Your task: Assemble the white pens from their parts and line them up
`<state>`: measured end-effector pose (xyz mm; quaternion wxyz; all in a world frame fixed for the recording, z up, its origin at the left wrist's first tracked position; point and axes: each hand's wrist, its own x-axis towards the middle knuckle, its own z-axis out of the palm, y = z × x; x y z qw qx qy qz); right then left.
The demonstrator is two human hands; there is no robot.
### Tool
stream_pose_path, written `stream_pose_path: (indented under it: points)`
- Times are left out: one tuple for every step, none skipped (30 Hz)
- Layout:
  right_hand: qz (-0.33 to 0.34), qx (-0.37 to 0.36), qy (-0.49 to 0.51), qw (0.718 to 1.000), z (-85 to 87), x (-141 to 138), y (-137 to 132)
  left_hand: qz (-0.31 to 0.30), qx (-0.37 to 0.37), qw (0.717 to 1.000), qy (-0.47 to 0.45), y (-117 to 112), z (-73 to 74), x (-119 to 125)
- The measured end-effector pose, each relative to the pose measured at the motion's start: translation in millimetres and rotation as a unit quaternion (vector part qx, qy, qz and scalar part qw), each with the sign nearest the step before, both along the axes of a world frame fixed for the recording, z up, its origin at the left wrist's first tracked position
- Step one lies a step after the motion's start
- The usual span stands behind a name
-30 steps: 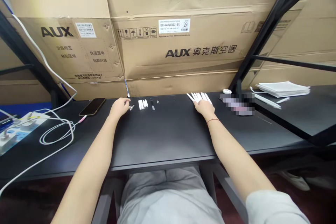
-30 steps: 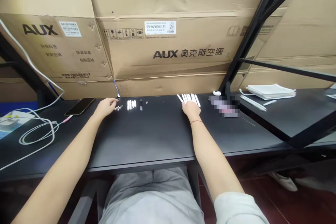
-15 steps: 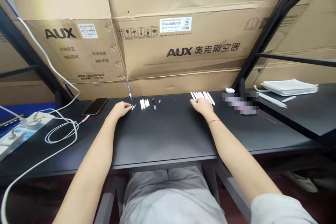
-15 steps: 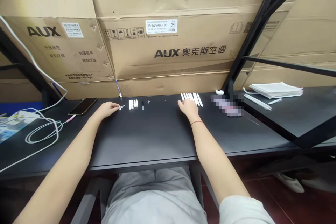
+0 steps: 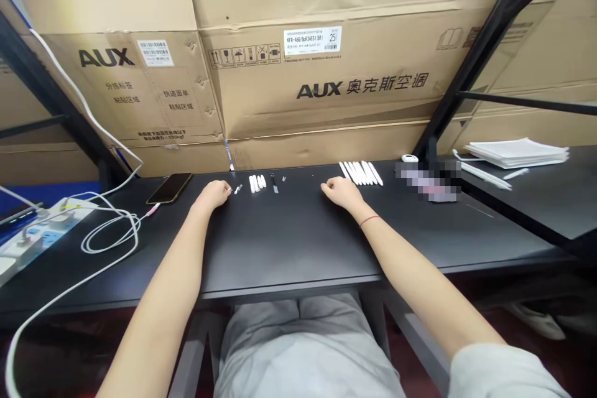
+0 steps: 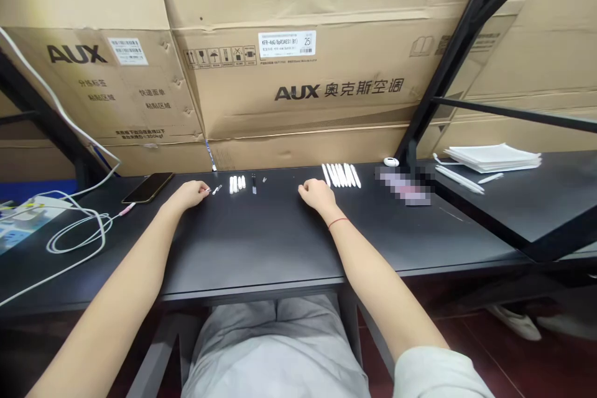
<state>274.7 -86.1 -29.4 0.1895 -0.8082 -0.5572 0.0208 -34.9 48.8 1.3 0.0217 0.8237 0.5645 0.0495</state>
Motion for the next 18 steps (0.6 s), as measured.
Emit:
stream_pose_path:
  points:
    - [0.005,-0.004,-0.002,1.000,-0.6,-2,0,0.001,0.000,1.000,0.002,0,-0.1,0]
    - [0.008,-0.007,-0.005,1.000,-1.1,-4,0,0.002,0.000,1.000,0.003,0,-0.2,0]
    - [0.010,-0.008,-0.007,1.000,-1.5,-5,0,0.004,0.001,1.000,0.004,0,-0.4,0]
    - [0.010,-0.009,-0.011,1.000,-1.7,-6,0,0.005,0.003,1.000,0.004,0,-0.4,0]
    - [0.010,-0.008,-0.015,1.000,-1.7,-7,0,0.007,0.005,1.000,0.003,0,-0.4,0]
    - [0.011,-0.005,-0.018,1.000,-1.6,-9,-1,0.007,0.008,1.000,0.003,0,-0.1,0]
    - [0.017,-0.001,-0.023,1.000,-1.3,-10,-1,0.006,0.014,1.000,-0.002,-1,0.3,1]
    - [0.025,0.006,-0.027,0.999,-1.0,-12,-1,0.002,0.024,1.000,-0.018,-2,0.8,3]
    - [0.039,0.016,-0.034,0.999,-0.6,-14,-1,-0.008,0.036,0.998,-0.044,-4,1.5,5]
    - [0.057,0.030,-0.041,0.997,-0.3,-17,-1,-0.025,0.049,0.995,-0.079,-7,2.1,10]
    - [0.078,0.047,-0.051,0.995,-0.1,-20,-1,-0.049,0.060,0.990,-0.119,-11,2.5,15]
    - [0.103,0.067,-0.059,0.991,-0.1,-24,-1,-0.079,0.067,0.982,-0.157,-15,2.6,22]
    - [0.130,0.091,-0.061,0.985,-0.5,-29,0,-0.112,0.068,0.974,-0.188,-20,2.4,30]
    - [0.160,0.115,-0.054,0.979,-1.2,-34,0,-0.145,0.062,0.965,-0.208,-27,1.8,39]
    - [0.190,0.139,-0.032,0.972,-2.1,-39,0,-0.174,0.054,0.958,-0.223,-33,0.9,47]
    - [0.217,0.161,0.006,0.963,-3.3,-45,-1,-0.200,0.045,0.950,-0.237,-40,-0.4,56]
    - [0.238,0.182,0.055,0.952,-4.5,-50,-1,-0.226,0.038,0.942,-0.246,-47,-1.9,63]
    - [0.254,0.201,0.108,0.940,-5.4,-55,-1,-0.247,0.034,0.935,-0.254,-53,-3.6,70]
